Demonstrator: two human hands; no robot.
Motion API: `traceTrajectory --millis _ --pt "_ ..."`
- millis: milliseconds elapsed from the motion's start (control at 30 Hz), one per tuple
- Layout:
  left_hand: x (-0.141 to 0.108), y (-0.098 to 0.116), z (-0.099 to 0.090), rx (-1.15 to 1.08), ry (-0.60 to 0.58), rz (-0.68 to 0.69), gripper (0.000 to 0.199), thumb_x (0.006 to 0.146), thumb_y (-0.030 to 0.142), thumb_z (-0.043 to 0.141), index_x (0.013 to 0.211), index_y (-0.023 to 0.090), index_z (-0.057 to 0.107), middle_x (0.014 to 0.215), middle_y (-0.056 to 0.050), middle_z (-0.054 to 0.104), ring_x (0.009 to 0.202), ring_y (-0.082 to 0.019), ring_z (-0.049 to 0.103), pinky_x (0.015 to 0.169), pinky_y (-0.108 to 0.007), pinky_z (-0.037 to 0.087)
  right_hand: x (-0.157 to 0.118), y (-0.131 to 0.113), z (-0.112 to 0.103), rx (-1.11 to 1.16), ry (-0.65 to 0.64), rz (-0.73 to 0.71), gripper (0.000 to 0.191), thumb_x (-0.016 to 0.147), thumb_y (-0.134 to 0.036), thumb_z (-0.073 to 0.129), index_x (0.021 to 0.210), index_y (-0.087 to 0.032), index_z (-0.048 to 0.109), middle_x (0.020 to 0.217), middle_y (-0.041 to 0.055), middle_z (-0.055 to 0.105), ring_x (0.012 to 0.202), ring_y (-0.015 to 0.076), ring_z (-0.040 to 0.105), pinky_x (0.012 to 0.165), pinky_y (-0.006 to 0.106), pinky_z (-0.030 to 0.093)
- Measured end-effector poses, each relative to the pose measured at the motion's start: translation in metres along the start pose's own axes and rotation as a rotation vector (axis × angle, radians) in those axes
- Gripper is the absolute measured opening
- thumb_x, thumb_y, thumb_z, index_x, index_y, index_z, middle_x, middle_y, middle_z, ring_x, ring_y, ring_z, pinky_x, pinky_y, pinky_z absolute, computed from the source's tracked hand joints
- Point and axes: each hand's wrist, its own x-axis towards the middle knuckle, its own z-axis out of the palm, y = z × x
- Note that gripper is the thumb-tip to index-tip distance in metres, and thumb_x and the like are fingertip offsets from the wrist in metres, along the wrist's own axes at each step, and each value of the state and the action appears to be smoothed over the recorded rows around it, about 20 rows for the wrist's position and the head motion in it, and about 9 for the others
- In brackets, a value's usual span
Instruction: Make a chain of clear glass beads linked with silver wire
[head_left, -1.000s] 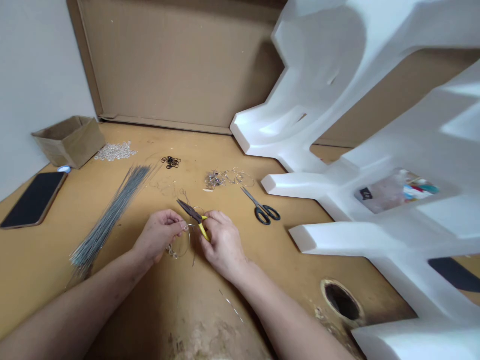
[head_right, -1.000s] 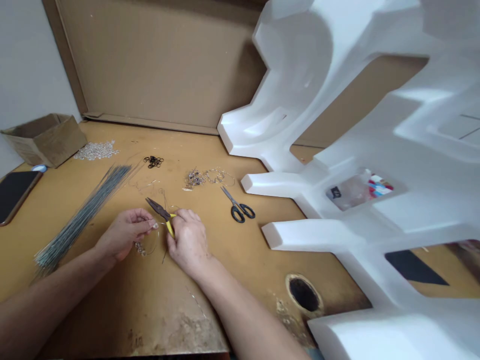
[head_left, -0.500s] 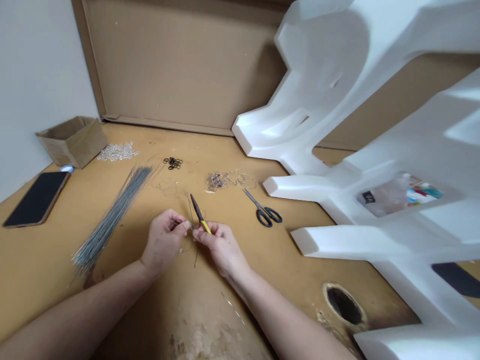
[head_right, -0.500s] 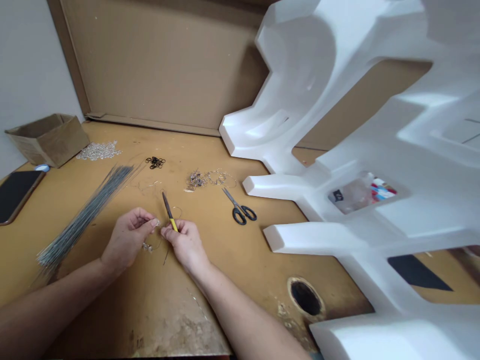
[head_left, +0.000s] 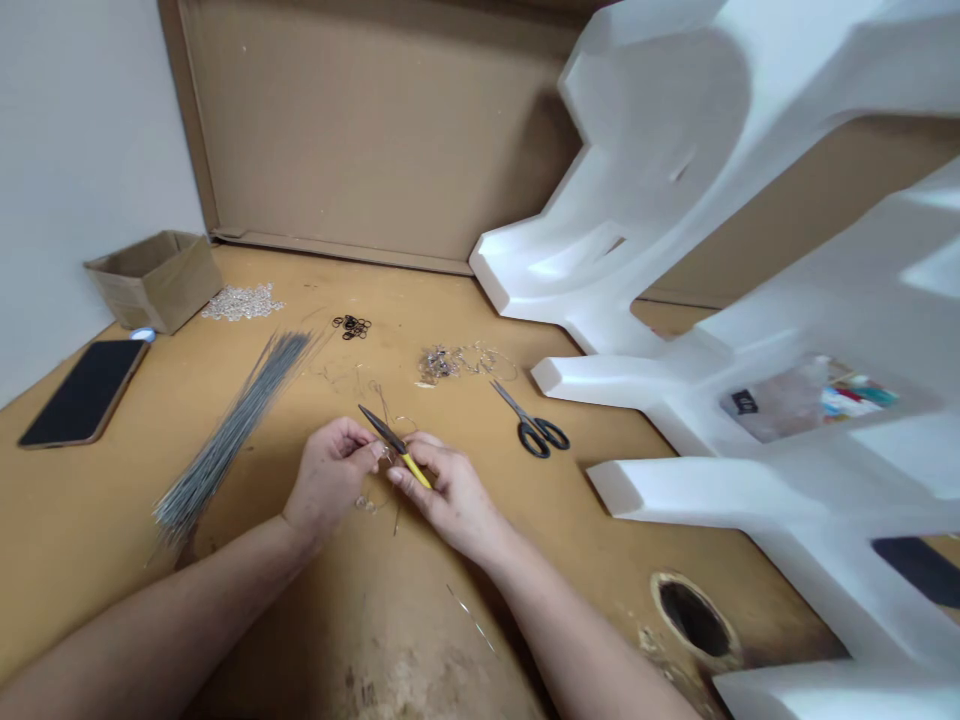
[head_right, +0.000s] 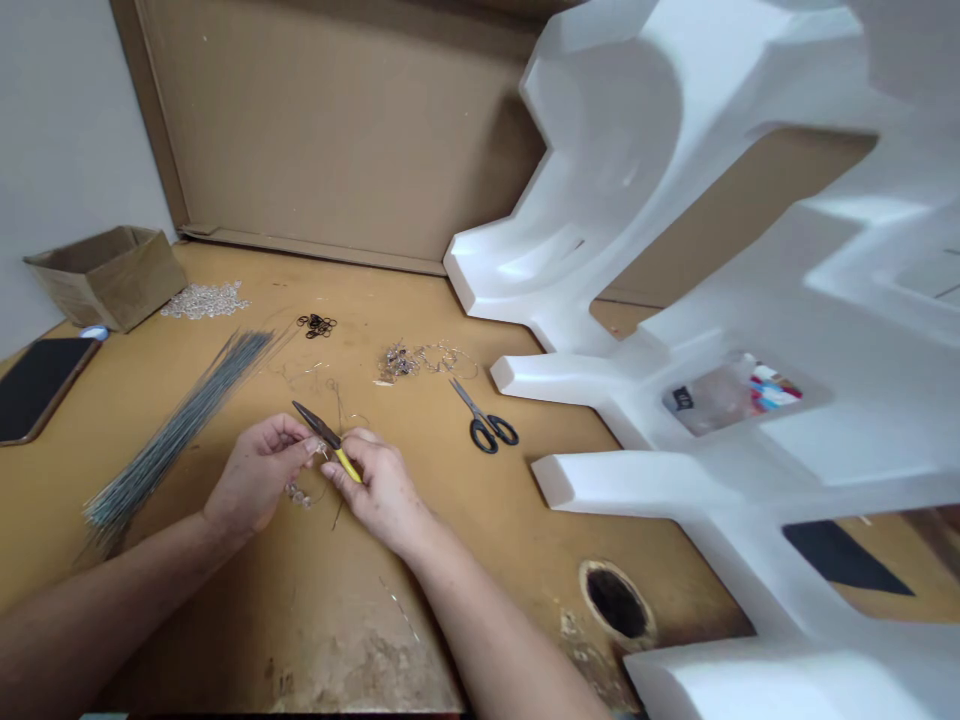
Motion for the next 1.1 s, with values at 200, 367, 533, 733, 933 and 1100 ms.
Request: traceTrajectory --millis 200,367,533,733,933,1100 --pt "0.000 0.004 0.001 -0.098 -0.001 -0.100 0.014 0.050 0.021 0.063 0.051 0.015 0.050 0.041 0.004 0.050 0.038 -0.004 0.037 0.038 -0.017 0.026 0.001 0.005 0.005 -0.030 0.072 -0.031 0.028 0.081 -0.035 0.044 0.058 -0.019 0.044 0.062 -0.0001 0.043 0.060 0.0127 0.043 0.058 0.025 0.037" --pt "0.002 0.001 0.001 -0.152 -0.048 -0.130 0.016 0.050 0.021 0.064 0.054 0.015 0.050 0.042 0.005 0.050 0.035 -0.002 0.035 0.036 -0.016 0.024 0.000 0.007 0.011 -0.053 0.202 -0.003 0.025 0.078 -0.027 0.046 0.056 -0.020 0.036 0.064 0.0003 0.043 0.060 0.0124 0.042 0.057 0.024 0.036" --pt "0.002 -0.001 0.000 -0.171 -0.095 -0.191 0.016 0.050 0.020 0.063 0.055 0.015 0.049 0.045 0.004 0.053 0.036 -0.003 0.037 0.036 -0.017 0.025 0.001 0.006 0.007 0.008 0.214 0.111 0.024 0.077 -0.029 0.046 0.056 -0.019 0.041 0.060 -0.0013 0.040 0.057 0.0121 0.040 0.055 0.024 0.032" --pt "0.002 -0.003 0.001 -0.178 -0.079 -0.169 0.016 0.049 0.019 0.064 0.054 0.015 0.049 0.042 0.005 0.050 0.037 -0.003 0.038 0.039 -0.017 0.028 0.000 0.008 0.004 0.222 0.142 0.251 0.027 0.076 -0.038 0.047 0.059 -0.018 0.044 0.056 -0.0037 0.036 0.053 0.0100 0.033 0.051 0.024 0.028" --pt "0.002 -0.004 0.002 -0.167 -0.061 -0.156 0.015 0.050 0.020 0.064 0.053 0.015 0.050 0.041 0.006 0.050 0.036 -0.002 0.036 0.039 -0.017 0.025 0.001 0.010 0.005 0.136 0.152 0.142 0.029 0.073 -0.032 0.051 0.051 -0.018 0.039 0.058 -0.0024 0.037 0.056 0.0111 0.036 0.054 0.024 0.030" --pt "0.002 -0.004 0.001 -0.201 -0.060 -0.185 0.016 0.048 0.017 0.064 0.052 0.014 0.050 0.044 0.004 0.054 0.036 -0.001 0.036 0.038 -0.015 0.024 -0.001 0.008 -0.003 0.222 -0.035 0.102 0.026 0.077 -0.036 0.049 0.059 -0.016 0.051 0.062 -0.0007 0.044 0.062 0.0124 0.042 0.060 0.026 0.034"
